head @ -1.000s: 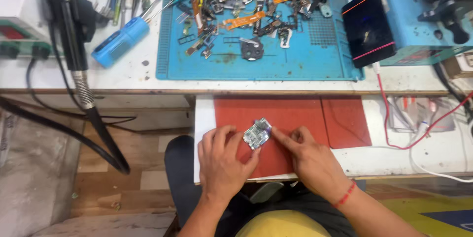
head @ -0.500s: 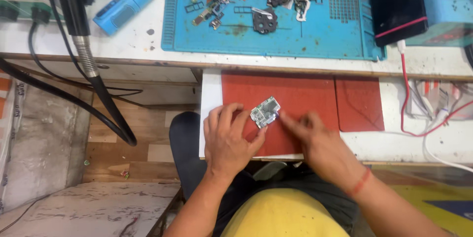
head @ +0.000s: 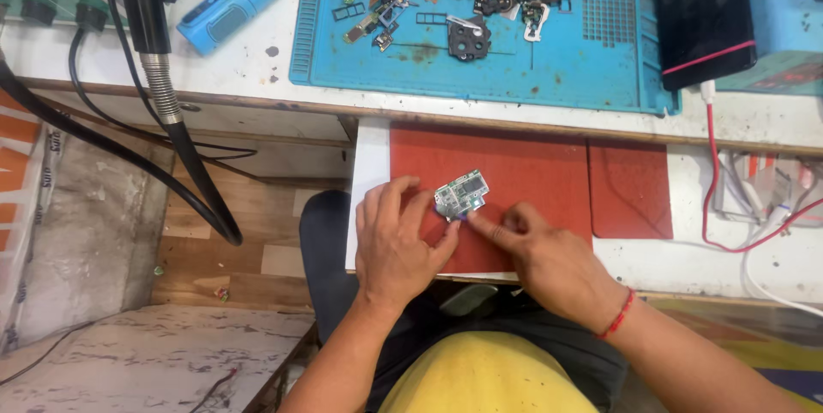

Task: The person cleans a small electronic circuit board using a small brush and a vacuum cleaner. They scrub the surface of the board with the brush and then use the vacuum nozzle to remove debris from the components.

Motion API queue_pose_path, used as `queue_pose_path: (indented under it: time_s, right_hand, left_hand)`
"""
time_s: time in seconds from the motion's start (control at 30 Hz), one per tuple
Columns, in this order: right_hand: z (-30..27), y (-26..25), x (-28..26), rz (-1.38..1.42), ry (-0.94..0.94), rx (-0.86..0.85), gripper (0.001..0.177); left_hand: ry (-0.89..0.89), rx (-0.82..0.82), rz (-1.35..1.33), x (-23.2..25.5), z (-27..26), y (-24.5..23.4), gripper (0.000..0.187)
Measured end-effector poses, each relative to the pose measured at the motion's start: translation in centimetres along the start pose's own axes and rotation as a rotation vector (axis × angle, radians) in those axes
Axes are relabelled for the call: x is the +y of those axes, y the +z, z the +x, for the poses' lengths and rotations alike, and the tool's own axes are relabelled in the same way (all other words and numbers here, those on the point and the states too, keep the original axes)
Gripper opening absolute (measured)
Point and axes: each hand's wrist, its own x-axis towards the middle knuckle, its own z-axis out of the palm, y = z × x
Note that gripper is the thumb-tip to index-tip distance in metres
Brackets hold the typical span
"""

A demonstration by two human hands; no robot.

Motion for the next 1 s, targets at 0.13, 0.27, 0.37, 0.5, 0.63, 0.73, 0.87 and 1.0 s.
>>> queue_pose_path:
  time_s: [0.13,0.27,0.37,0.5,0.63,0.73,0.87,1.0]
  right_hand:
    - [-0.7,-0.7,0.4,-0.046,0.14,-0.109,0.078]
    - [-0.1,0.1,-1.3,-0.007,0.06,-0.105,0.088]
    - [1.7,1.4,-1.6,-0.002,0.037,-0.029,0.076]
    - [-0.9,-0.2,-1.4,-0.018,0.122,-0.12,0.085]
    - [0.9,1.5,-2.1,-0.001,0.089,-0.058,0.074]
    - [0.7,0.7,-1.7,0.003,0.128,-0.111,0.079]
    - [-0.2,0.2,0.2,-0.031,0.191,0.126,0.072]
    - [-1.0,1.2,-0.8,0.03,0.102,0.012,0.075]
  left_hand:
    - [-0.019,-0.025,-0.023,0.2,-0.1,0.0,0.043]
    - [-0.037,-0.009,-0.075,0.2,0.5,-0.7,0.047]
    - [-0.086,-0.034,-0.119,0.2,0.3,-0.4,0.049]
    - [-0.065,-0.022,-0.143,0.1,0.4,-0.7,0.05]
    - [-0.033,-0.02,-0.122,-0.4,0.2,-0.5,0.048]
    - [-0.063,-0.034,-0.091,0.1,0.1,-0.6,0.049]
    - [-0.027,-0.096,0.048,0.6,0.2,-0.3,0.052]
    - [-0.067,-0.15,0.046,0.3,1.4,-0.4,0.051]
